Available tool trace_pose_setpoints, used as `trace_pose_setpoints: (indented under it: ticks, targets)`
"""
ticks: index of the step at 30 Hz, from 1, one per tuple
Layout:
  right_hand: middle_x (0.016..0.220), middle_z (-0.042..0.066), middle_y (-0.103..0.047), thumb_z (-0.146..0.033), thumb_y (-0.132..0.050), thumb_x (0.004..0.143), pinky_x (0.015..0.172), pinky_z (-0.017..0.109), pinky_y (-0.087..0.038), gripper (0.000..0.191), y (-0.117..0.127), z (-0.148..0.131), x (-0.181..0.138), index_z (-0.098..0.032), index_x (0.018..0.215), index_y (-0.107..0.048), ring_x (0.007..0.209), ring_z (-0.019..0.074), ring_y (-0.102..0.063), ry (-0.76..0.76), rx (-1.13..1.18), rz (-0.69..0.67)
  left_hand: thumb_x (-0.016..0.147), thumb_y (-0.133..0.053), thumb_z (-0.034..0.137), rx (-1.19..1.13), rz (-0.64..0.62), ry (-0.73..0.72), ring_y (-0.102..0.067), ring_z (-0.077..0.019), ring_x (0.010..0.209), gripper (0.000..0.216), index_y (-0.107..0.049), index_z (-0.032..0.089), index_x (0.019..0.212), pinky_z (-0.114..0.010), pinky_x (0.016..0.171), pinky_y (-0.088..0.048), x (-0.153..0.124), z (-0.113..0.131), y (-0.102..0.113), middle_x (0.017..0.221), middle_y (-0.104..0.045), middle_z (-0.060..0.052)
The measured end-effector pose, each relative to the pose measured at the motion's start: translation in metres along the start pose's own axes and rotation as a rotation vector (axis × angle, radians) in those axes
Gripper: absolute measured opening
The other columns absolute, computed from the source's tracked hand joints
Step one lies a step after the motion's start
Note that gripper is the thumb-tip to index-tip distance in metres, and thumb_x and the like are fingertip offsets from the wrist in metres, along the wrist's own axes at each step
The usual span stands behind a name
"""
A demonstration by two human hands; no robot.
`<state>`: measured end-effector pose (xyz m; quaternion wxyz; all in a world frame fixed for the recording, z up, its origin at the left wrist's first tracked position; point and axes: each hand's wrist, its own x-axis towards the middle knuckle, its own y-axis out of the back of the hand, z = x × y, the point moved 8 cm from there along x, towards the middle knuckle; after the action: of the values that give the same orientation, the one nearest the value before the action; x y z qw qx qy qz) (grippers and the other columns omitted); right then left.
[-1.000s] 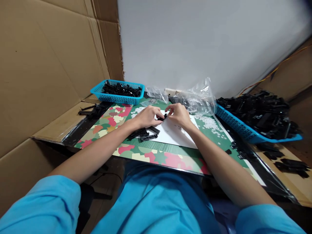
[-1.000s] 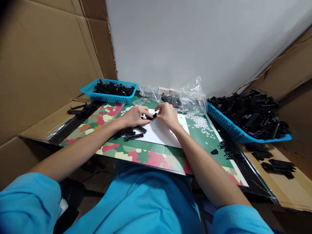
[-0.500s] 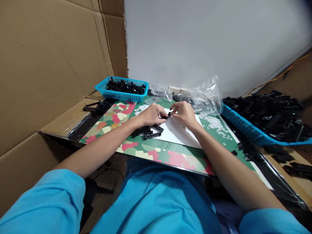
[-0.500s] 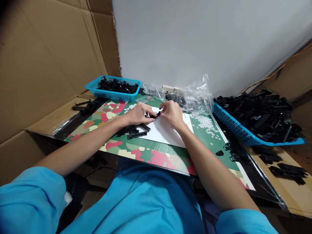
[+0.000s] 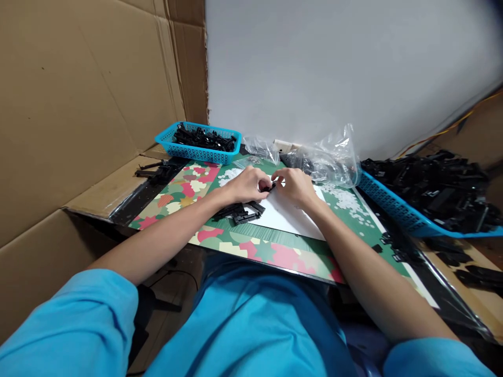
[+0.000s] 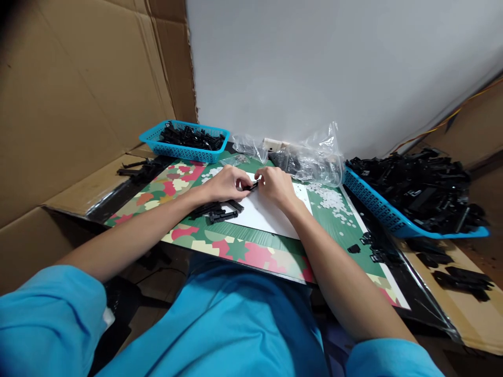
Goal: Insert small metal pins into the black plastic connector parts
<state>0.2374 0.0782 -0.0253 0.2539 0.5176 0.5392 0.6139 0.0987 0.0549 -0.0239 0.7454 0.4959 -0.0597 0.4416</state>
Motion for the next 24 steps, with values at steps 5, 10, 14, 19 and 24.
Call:
trace_pose_setpoints:
  ticks: [5, 10, 14, 19, 24]
  targets:
    - [0.098, 0.009, -0.082, -0.02, -0.061, 0.092, 0.067, 0.031, -0.039, 0.026, 0.003, 0.0, -0.001, -0.024, 0.106, -0.083, 0.083, 0.0262, -0.071, 0.043, 0.021, -0.006, 0.072, -0.069, 0.013, 0.008, 0.004, 0.007, -0.067, -0.0176, 0.07, 0.016, -0.082, 0.016, 0.081, -0.03, 0.065, -0.047, -0.001, -0.001, 0.0, 0.078, -0.078, -0.006]
    - [0.103, 0.012, -0.082, -0.032, -0.058, 0.1, 0.069, 0.032, -0.042, 0.03, 0.01, 0.015, 0.001, -0.017, 0.106, -0.083, 0.079, 0.0243, -0.07, 0.055, 0.191, 0.037, 0.072, -0.069, 0.013, 0.024, -0.004, 0.033, -0.068, -0.018, 0.072, 0.025, -0.084, 0.016, 0.092, -0.03, 0.067, -0.048, -0.001, -0.007, -0.002, 0.083, -0.079, -0.007]
    - [0.088, 0.011, -0.08, -0.043, -0.054, 0.104, 0.066, 0.032, -0.04, 0.041, 0.014, 0.029, 0.004, -0.013, 0.095, -0.082, 0.069, 0.0212, -0.064, 0.053, 0.348, 0.035, 0.072, -0.07, 0.013, 0.052, -0.015, 0.057, -0.069, -0.0185, 0.074, 0.046, -0.082, 0.014, 0.116, -0.032, 0.072, -0.05, -0.001, -0.012, -0.004, 0.086, -0.079, -0.007]
    - [0.091, 0.011, -0.079, -0.062, -0.045, 0.108, 0.071, 0.032, -0.046, 0.06, 0.014, 0.038, 0.006, -0.016, 0.098, -0.082, 0.074, 0.0218, -0.065, 0.049, 0.53, 0.02, 0.073, -0.07, 0.014, 0.064, -0.044, 0.071, -0.066, -0.0184, 0.075, 0.039, -0.083, 0.014, 0.11, -0.032, 0.072, -0.049, -0.001, -0.014, -0.005, 0.089, -0.077, -0.008]
    - [0.092, 0.013, -0.079, -0.08, -0.042, 0.104, 0.079, 0.036, -0.056, 0.073, 0.011, 0.046, 0.008, -0.018, 0.093, -0.08, 0.082, 0.0255, -0.072, 0.003, 0.585, 0.074, 0.074, -0.069, 0.014, 0.068, -0.059, 0.062, -0.062, -0.0176, 0.074, 0.029, -0.084, 0.017, 0.099, -0.032, 0.072, -0.046, 0.0, -0.009, -0.004, 0.084, -0.074, -0.005]
